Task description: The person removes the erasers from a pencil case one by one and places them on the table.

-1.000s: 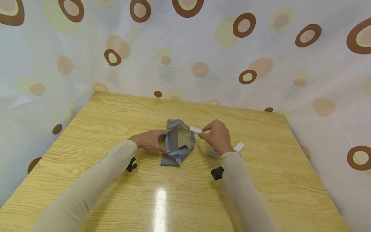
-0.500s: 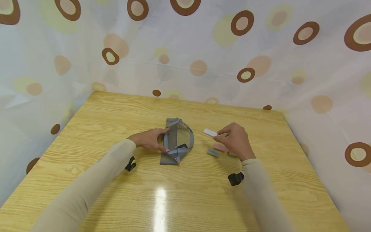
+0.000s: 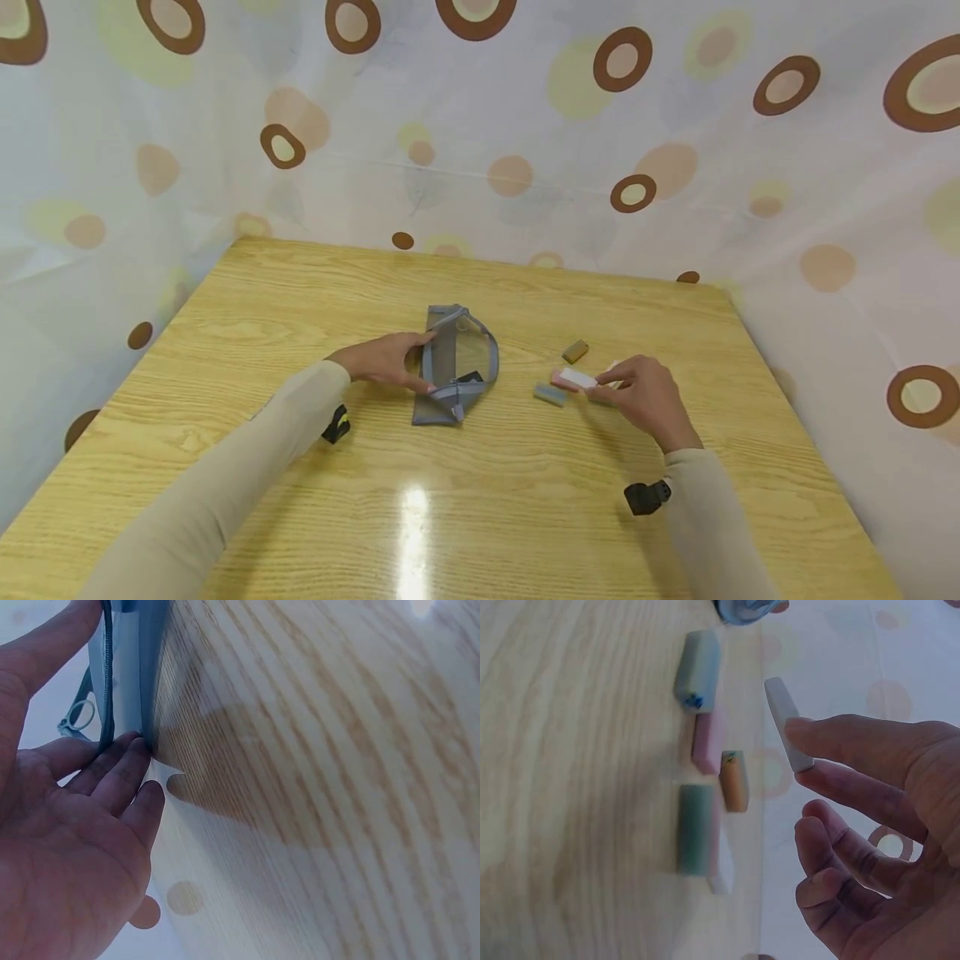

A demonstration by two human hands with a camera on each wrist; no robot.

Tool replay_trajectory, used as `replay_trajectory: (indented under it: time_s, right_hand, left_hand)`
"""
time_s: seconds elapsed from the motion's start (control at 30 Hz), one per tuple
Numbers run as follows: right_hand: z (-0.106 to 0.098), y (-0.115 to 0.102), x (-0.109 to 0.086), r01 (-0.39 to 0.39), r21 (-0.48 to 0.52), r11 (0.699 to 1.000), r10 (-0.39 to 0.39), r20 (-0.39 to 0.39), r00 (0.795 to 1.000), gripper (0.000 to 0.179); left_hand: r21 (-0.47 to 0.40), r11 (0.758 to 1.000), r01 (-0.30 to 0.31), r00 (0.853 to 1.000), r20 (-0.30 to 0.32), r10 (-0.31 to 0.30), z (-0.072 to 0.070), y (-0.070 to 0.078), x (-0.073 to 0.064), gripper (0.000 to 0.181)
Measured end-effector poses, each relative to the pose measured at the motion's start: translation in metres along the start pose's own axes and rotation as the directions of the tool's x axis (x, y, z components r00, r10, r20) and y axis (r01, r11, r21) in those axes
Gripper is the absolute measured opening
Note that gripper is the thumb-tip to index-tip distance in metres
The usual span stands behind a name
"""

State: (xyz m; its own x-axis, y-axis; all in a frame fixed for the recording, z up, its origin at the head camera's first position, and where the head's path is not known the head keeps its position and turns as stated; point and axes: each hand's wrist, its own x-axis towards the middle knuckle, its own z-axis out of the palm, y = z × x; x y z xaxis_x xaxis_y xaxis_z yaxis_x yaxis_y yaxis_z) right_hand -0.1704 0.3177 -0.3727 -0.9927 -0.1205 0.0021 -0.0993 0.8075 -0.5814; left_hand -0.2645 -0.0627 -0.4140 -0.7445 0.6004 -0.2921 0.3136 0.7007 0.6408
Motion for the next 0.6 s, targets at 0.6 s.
replay_trajectory:
  time_s: [0.6]
  right_hand:
    - [0.01,0.032,-0.021,-0.09,0.004,0.996,0.09,0.034,0.995,0.037]
  left_hand:
    - [0.018,1.0,-0.003,1.0,0.003,0.003,0.0,0.002,-0.001,0.1]
